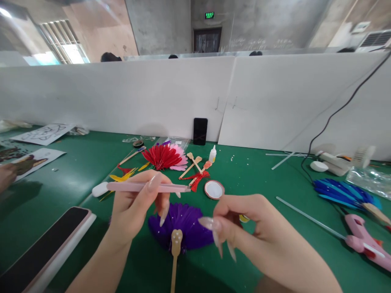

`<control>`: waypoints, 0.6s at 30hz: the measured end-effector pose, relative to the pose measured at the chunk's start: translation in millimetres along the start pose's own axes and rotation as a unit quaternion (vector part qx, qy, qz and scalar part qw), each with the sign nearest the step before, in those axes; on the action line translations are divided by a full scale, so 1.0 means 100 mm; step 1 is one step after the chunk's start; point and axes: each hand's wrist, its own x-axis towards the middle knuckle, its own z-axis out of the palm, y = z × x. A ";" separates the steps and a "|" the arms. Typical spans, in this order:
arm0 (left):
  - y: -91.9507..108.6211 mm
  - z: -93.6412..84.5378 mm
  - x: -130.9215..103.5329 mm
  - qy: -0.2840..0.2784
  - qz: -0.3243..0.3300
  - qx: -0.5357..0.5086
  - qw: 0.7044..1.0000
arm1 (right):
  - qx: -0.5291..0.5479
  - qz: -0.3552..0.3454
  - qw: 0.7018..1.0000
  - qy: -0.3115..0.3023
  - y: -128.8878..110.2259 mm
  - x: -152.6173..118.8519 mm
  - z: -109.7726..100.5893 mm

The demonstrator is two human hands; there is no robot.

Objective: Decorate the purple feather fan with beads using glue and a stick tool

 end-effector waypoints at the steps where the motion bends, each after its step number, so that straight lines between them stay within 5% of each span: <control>1: 0.01 0.01 0.00 -0.004 -0.003 0.011 1.000 | -0.015 0.001 1.000 -0.005 0.01 0.00 -0.01; 5: 0.02 0.03 0.02 -0.009 -0.010 0.016 1.000 | -0.027 0.034 0.999 -0.033 0.02 0.04 -0.04; 9: 0.01 0.03 -0.01 -0.037 -0.001 0.023 0.999 | 0.035 0.043 0.998 0.007 -0.01 0.13 -0.01; 13: -0.01 0.02 -0.03 -0.036 0.085 0.103 0.990 | 0.116 0.014 0.991 0.064 -0.06 0.25 0.10; 18: -0.01 0.02 0.00 -0.049 0.210 0.247 0.945 | 0.141 0.006 0.986 0.087 -0.09 0.29 0.21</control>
